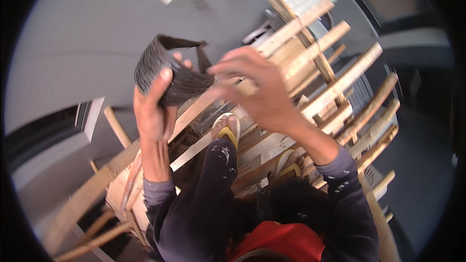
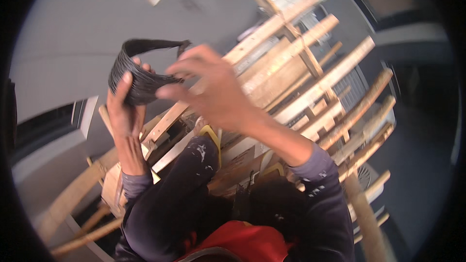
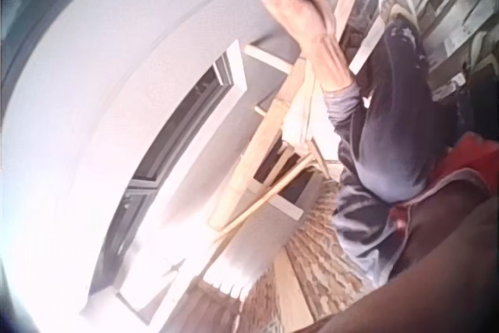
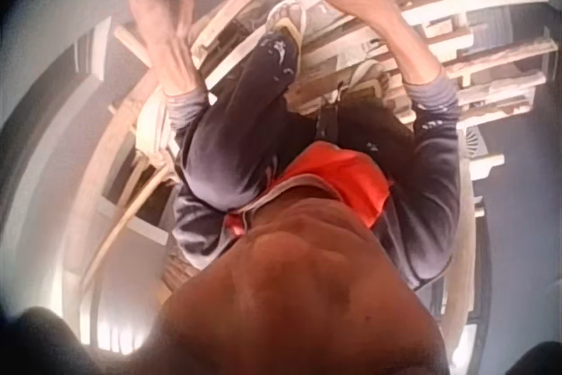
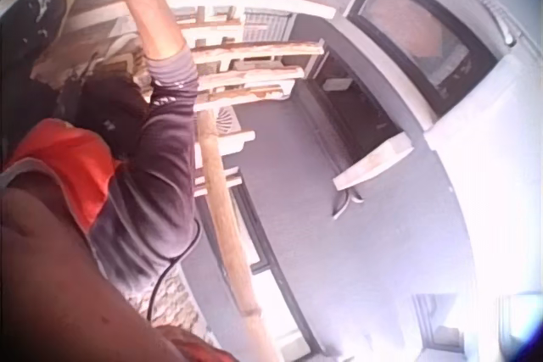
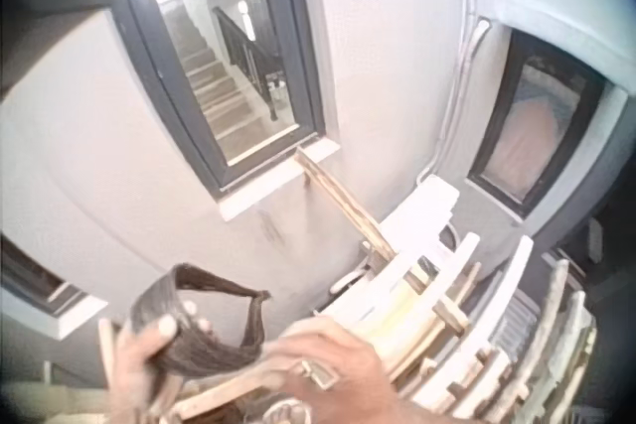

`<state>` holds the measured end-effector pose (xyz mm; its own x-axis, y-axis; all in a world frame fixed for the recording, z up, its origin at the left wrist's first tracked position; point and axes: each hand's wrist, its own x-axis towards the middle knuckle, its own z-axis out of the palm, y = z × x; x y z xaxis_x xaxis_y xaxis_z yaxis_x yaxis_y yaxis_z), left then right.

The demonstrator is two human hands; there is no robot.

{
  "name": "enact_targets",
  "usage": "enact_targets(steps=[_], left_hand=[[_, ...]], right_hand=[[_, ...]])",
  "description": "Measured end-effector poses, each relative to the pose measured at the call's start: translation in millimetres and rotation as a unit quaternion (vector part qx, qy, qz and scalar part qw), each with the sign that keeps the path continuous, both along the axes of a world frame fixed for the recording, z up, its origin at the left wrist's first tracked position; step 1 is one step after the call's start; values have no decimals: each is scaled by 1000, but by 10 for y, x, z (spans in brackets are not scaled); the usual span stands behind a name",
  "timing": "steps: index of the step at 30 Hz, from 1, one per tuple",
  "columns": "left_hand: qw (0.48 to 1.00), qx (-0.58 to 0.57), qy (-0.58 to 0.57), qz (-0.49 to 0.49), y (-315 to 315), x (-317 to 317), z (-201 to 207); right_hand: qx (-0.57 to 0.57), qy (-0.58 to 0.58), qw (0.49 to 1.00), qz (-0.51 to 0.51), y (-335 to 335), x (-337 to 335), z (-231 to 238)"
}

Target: The person is assembling a wooden structure using planks and metal wire. They secure the wooden pieces together by wrapping wire around them and twisting it tight with pliers. The person works on a wooden frame, adding and fastening various planks to create a larger assembly.

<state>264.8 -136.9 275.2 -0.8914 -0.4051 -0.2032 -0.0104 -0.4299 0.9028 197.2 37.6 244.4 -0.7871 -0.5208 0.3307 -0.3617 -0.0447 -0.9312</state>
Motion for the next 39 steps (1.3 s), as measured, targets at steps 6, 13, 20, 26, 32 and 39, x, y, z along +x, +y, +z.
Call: enact_targets(steps=[6,13,20,26,32,39], left_hand=[[989,-85,-102,-67,34,242,-379],[989,-48,-135,-21,131,507,-632],[988,147,-56,7,-43,885,-965],[963,226,-102,107,0,881,-908],[976,157,-148,3,39,855,-879],[977,49,-197,-61,82,904,-938]], right_hand=[[78,-93,992,-17,-102,224,-333],[73,21,995,-58,-174,478,-657],[142,80,985,-54,-156,588,-501],[220,74,973,9,-158,626,-375],[161,54,985,-29,-231,709,-374],[180,-17,984,5,-72,638,-397]])
